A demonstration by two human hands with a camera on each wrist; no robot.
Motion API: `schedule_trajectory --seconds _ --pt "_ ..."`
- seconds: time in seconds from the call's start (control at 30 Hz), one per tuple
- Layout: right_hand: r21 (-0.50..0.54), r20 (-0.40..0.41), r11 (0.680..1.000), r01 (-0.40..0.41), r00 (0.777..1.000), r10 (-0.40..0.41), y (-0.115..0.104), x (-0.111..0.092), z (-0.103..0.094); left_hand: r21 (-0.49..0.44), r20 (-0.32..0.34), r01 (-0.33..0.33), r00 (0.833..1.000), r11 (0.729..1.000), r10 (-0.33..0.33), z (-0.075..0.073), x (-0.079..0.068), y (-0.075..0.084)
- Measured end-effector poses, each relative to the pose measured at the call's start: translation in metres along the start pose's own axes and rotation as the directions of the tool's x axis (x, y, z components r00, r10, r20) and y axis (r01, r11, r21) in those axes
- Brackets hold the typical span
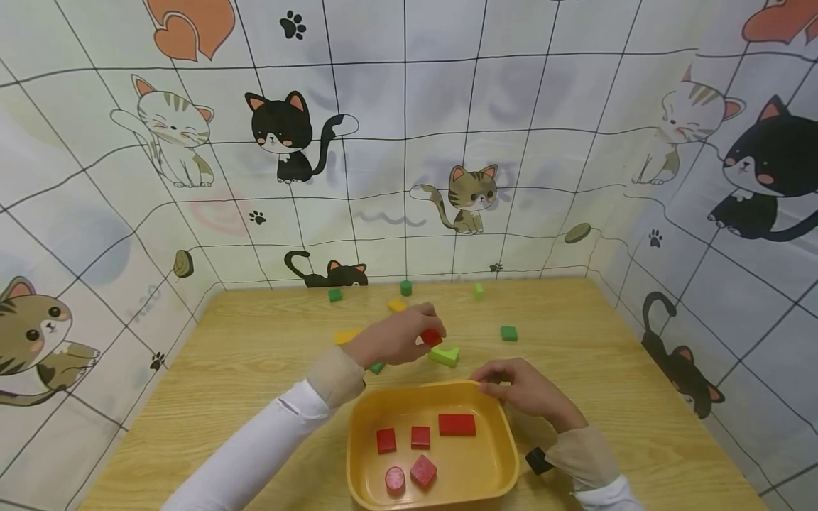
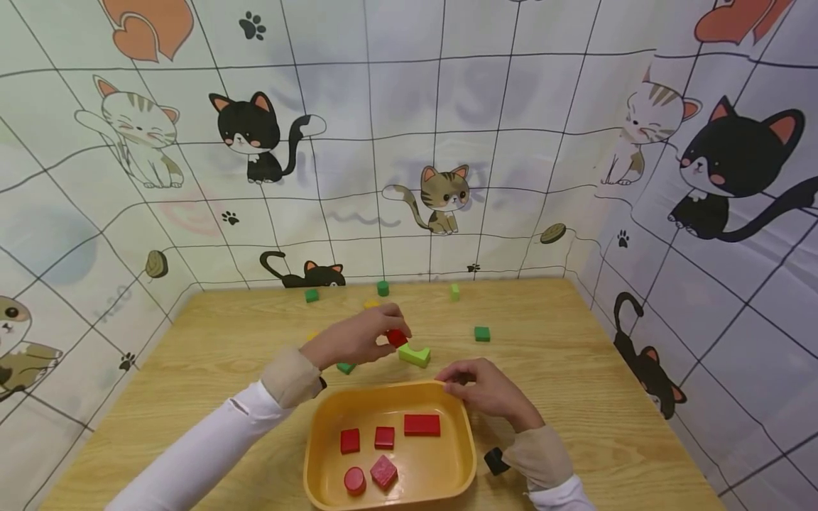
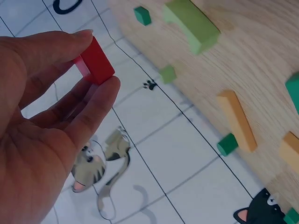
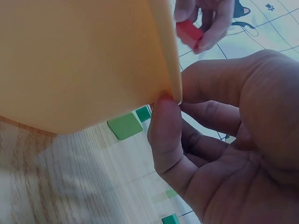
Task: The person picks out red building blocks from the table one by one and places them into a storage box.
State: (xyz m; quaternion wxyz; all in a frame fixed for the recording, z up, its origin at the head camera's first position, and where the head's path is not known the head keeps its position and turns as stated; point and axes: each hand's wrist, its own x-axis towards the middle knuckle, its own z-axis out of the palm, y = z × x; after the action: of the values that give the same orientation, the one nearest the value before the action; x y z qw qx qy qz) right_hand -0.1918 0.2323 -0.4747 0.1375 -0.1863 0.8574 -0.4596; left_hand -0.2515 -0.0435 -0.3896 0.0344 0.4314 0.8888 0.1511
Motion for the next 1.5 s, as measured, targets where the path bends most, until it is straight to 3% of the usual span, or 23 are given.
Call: schedule_trajectory --seconds 0.3,0.6,0.93,1.5 --pt "0.002 0.003 1.0 0.025 1.0 -0.025 0.0 -0.002 0.0 0.002 0.056 -0.097 0.994 0.995 0.096 0.002 -0.01 0.037" --pt "-0.013 -0.004 0.999 0.047 0.999 -0.048 0.003 -0.001 0.0 -0.028 0.133 -0.214 0.967 0.976 0.216 0.02 -0.021 0.057" --pt "-0.021 -0.005 0.998 0.065 0.998 -0.065 0.003 0.0 0.0 0.016 0.263 -0.293 0.924 0.956 0.278 0.045 -0.027 0.068" --pt "0.006 0.01 0.998 0.065 0.998 -0.065 0.005 -0.001 -0.001 0.111 0.442 -0.453 0.82 0.885 0.364 0.08 -0.021 0.083"
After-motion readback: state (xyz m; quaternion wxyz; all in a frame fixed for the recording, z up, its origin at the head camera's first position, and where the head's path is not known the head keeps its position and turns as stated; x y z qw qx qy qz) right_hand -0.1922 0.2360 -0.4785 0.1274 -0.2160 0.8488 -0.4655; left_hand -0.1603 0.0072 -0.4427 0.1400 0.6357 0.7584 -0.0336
